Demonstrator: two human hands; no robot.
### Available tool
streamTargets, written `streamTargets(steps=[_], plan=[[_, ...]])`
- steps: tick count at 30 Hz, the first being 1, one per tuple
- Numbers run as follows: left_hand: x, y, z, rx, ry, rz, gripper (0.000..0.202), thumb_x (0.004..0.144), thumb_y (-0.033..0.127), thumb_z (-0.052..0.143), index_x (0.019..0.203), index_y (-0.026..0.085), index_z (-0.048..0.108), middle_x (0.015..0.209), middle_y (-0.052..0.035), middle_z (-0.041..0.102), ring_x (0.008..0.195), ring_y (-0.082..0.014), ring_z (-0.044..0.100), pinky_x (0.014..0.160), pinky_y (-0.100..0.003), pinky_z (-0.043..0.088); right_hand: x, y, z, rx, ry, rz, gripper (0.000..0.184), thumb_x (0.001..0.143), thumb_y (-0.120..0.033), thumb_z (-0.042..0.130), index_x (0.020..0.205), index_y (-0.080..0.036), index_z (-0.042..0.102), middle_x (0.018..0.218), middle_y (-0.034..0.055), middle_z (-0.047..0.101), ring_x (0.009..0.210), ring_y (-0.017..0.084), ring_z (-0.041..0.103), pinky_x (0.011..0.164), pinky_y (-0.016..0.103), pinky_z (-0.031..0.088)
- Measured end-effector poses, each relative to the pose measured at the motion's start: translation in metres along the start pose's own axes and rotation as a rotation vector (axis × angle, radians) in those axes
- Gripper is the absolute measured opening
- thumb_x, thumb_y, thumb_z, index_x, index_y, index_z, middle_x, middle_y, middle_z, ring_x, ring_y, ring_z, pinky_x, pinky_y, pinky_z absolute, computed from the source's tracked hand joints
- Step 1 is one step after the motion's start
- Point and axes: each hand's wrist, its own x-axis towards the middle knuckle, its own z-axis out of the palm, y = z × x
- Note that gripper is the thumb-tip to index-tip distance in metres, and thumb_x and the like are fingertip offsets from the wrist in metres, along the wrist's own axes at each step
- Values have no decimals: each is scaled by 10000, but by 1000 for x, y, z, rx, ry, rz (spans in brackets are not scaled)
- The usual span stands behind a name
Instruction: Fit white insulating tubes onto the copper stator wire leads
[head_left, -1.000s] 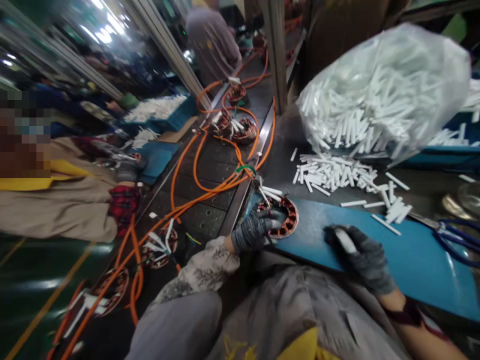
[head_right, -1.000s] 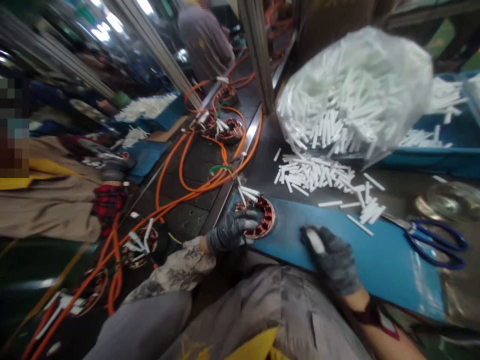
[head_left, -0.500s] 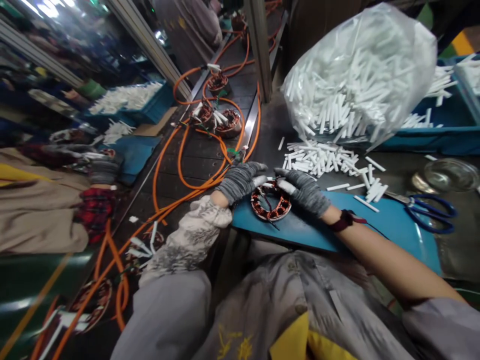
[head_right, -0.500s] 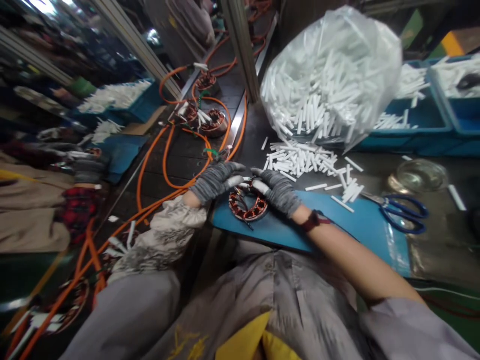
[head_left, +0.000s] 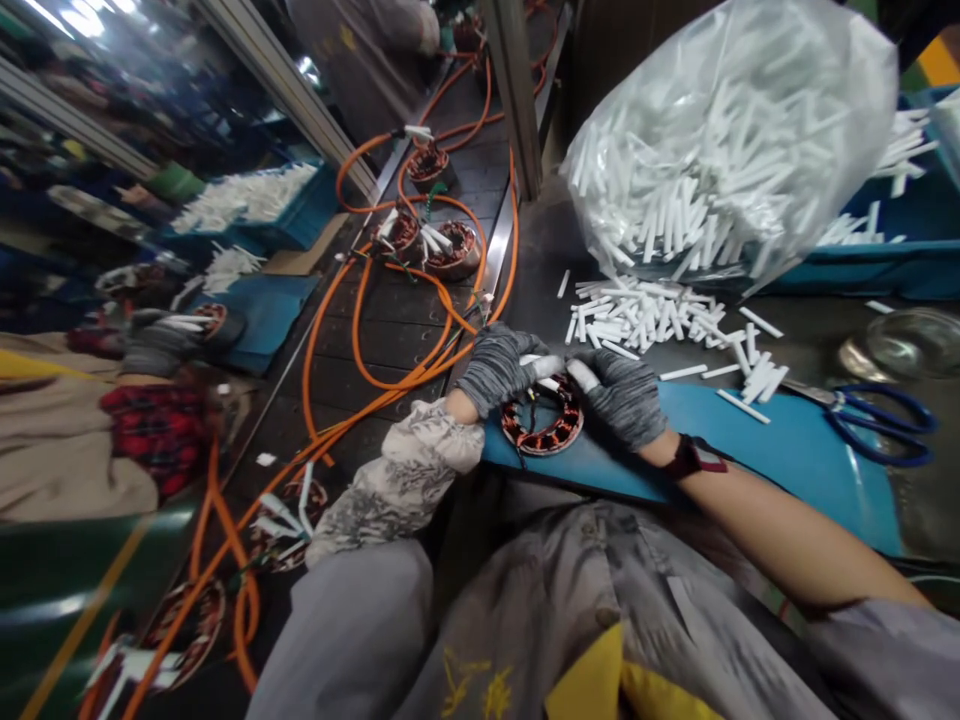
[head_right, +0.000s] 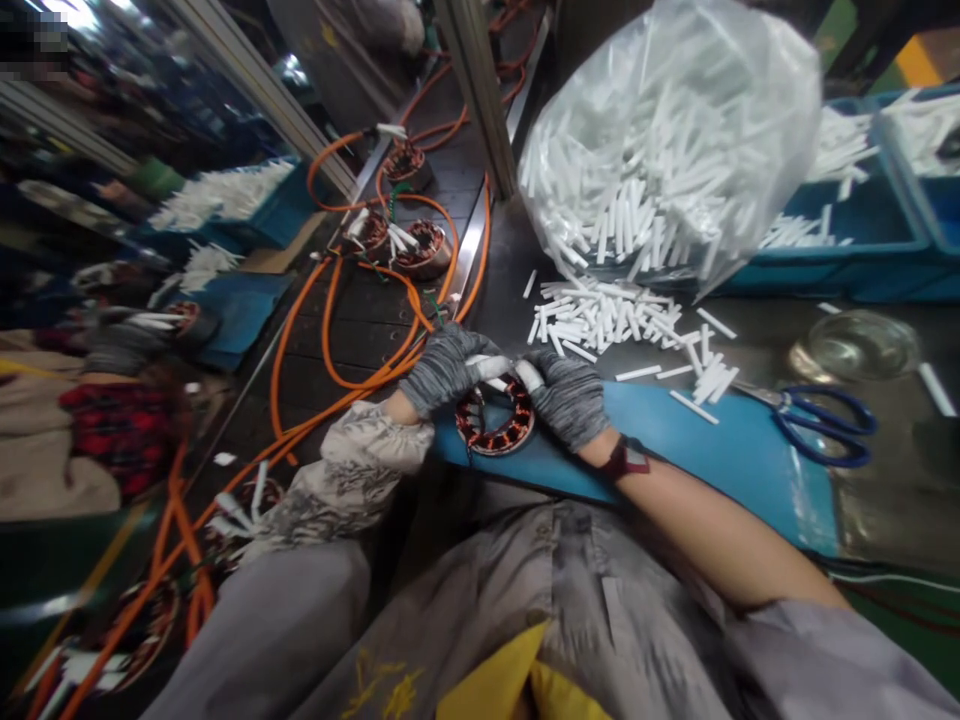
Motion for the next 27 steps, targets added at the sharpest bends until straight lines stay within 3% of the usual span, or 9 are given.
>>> streamTargets(steps=[3,7,11,14,18,22,24,27], plan=[[-5,-1,3,-17,42,38,245,949,361,655,986,167,799,980,-89,784,1032,-286,688,1065,-481,500,0,9,-13,176,-94,-53,389,1000,-500,575,1140,-210,794,1046,94,802,963,249,732,932,404,562],[-11,-5,-1,-117,11,43,261,945,352,602,986,178,792,978,-82,781,998,-266,693,1029,-447,523,10,23,-25,589,-389,-61,508,958,-601,650,1319,-254,733,1344,68,731,1254,254,672,1147,442,493],[-15,-5,-7,-88,-13,29,272,939,357,580,982,185,786,982,-75,779,1005,-262,692,1040,-443,531,23,24,-25,756,-594,-54,562,916,-675,669,1268,-246,761,1302,66,750,1245,261,674,1177,477,471],[-15,-3,-11,18,19,65,237,930,343,602,964,190,779,953,-53,774,1051,-268,686,1193,-513,421,31,13,-20,691,-616,-104,563,928,-677,648,1238,-222,766,1229,72,768,1177,262,690,1128,478,501],[-13,-4,-12,118,58,96,182,926,315,627,927,200,768,888,-27,755,1042,-255,683,1317,-553,205,38,-2,-12,449,-546,-173,571,952,-701,585,1038,-173,786,1022,82,776,953,230,697,971,420,561],[-16,-9,-15,120,-88,72,266,961,354,583,829,194,749,796,-33,706,953,-242,675,1199,-512,397,37,-2,-8,333,-478,-153,512,945,-642,632,952,-149,772,960,97,765,896,220,675,891,381,562],[-20,-12,-16,19,-162,77,316,978,363,543,791,186,727,790,-38,688,905,-223,665,1088,-446,488,36,3,-10,386,-527,-153,487,924,-625,662,982,-156,777,981,88,772,920,225,685,888,372,566],[-29,-15,-16,-225,-172,54,311,984,365,515,845,180,723,883,-44,712,907,-207,666,969,-363,535,36,10,-14,544,-609,-108,462,885,-592,699,1065,-175,782,1049,64,783,970,229,704,903,364,574]])
